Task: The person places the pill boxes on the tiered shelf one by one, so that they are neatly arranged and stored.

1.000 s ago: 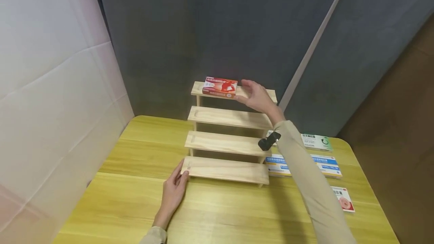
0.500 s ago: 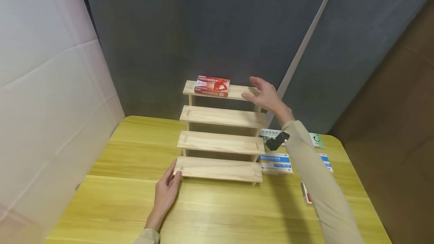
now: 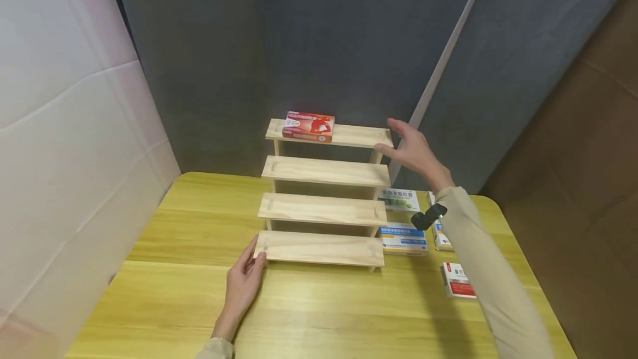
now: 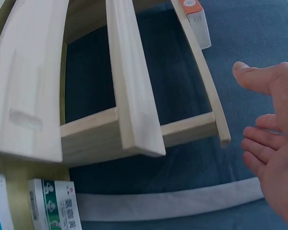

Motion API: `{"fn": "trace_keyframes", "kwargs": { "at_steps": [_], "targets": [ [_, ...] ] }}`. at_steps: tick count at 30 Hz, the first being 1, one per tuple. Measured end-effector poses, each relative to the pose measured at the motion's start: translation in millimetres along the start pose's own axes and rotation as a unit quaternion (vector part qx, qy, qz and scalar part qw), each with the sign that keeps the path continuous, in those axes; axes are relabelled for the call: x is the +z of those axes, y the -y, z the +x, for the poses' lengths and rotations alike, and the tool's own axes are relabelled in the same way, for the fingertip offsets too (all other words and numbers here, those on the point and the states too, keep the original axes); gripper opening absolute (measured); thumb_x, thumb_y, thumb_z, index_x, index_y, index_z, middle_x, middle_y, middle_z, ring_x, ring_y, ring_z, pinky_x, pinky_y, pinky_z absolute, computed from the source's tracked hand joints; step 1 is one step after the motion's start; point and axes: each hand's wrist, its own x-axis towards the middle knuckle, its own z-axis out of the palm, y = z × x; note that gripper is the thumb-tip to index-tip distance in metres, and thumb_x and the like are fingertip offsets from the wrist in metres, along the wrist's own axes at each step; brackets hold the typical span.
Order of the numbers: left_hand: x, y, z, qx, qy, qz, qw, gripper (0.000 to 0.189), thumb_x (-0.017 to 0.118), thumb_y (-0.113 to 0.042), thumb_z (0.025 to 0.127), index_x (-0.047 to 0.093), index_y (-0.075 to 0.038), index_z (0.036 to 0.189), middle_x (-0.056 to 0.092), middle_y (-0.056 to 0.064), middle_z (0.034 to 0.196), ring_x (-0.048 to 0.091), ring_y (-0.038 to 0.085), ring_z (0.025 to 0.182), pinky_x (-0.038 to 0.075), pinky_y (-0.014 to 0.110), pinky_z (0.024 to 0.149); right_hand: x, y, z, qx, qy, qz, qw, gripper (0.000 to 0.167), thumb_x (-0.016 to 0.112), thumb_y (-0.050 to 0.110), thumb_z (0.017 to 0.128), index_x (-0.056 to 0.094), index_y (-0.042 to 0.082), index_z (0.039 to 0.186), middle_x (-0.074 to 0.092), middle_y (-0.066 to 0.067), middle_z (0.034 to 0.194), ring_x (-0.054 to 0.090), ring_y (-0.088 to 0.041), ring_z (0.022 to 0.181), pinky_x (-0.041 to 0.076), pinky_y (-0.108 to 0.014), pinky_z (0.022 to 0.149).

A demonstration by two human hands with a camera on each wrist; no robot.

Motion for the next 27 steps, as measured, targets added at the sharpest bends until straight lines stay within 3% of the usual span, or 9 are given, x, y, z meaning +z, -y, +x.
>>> {"fn": "trace_keyframes", "kwargs": {
  "at_steps": [12,18,27],
  "targets": [
    [-2.3,-3.7,-1.6,-0.006,0.004,-0.006,1.0000,0.049,0.061,-0.022,0.103,0.050,-0.019,0.151,0.072,0.023,0.116,0.073,0.011,0.096,0.055,0.011,0.087,3,-12,-27.5,-0.006,-0.020,-0.003,0.9998,0.080,0.071,0.032,0.093,0.034,0.001,0.156,0.032,-0.020,0.163,0.028,-0.040,0.151,0.029,-0.063,0.120],
    [-0.7,-3.4,-1.4,-0.001,0.001,-0.009,1.0000,0.049,0.061,-0.020,0.103,0.051,-0.018,0.150,0.075,0.022,0.103,0.075,0.016,0.093,0.055,0.011,0.085,2,-17,-39.1,-0.014,-0.031,-0.006,0.9994,0.080,0.071,0.033,0.092,0.035,0.002,0.156,0.032,-0.020,0.163,0.029,-0.041,0.150,0.028,-0.063,0.120],
    [0.0,-3.4,-0.4,-0.008,-0.003,-0.020,0.9998,0.049,0.063,-0.019,0.102,0.052,-0.019,0.149,0.074,0.022,0.112,0.074,0.014,0.095,0.055,0.012,0.088,-5,-27,-60.8,0.009,-0.062,-0.015,0.9979,0.080,0.074,0.034,0.091,0.036,0.007,0.156,0.033,-0.018,0.163,0.031,-0.043,0.149,0.028,-0.067,0.118]
  ]
}}
